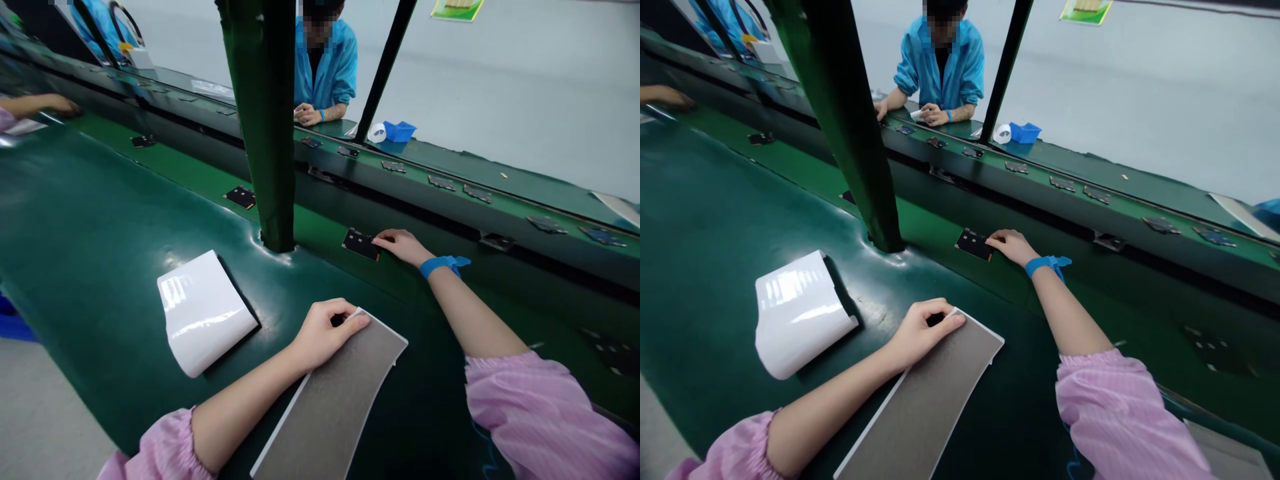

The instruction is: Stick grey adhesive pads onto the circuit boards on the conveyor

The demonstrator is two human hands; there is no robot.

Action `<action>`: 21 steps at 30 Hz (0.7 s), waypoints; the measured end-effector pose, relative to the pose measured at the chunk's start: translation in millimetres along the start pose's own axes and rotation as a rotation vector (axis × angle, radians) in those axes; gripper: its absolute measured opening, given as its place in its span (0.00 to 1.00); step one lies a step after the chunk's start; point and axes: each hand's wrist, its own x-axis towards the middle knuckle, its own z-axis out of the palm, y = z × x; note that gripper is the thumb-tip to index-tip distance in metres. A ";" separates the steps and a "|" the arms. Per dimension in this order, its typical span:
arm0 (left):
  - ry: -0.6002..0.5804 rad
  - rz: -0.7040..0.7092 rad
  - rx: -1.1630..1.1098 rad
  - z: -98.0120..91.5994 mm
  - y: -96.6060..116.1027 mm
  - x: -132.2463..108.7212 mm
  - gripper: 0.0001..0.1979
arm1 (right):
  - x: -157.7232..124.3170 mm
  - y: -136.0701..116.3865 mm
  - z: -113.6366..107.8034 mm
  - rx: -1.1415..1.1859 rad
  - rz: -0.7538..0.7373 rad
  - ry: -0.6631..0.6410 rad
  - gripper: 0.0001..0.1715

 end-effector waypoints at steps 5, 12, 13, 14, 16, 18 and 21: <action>-0.007 0.007 0.003 -0.3 -0.5 -0.9 0.14 | -5.6 4.2 -0.6 -0.017 0.080 0.056 0.09; 0.097 -0.022 -0.109 -3.8 -0.3 -0.2 0.16 | -49.2 -13.2 7.1 0.297 0.050 0.297 0.18; 0.129 -0.020 -0.120 -5.0 -0.7 1.2 0.17 | -61.8 -16.1 12.0 0.328 -0.004 0.307 0.18; 0.166 -0.011 -0.121 -6.6 -1.1 2.8 0.17 | -73.8 -17.7 16.8 0.333 -0.051 0.305 0.19; 0.247 0.011 -0.102 -9.8 -2.1 5.8 0.17 | -91.9 -18.2 24.1 0.274 -0.096 0.315 0.21; 0.316 0.019 -0.069 -12.2 -2.7 7.1 0.17 | -98.0 -17.9 26.2 0.167 -0.077 0.368 0.19; 0.349 0.018 0.022 -13.6 -2.2 6.3 0.16 | -86.1 -20.2 18.4 0.028 -0.094 0.320 0.26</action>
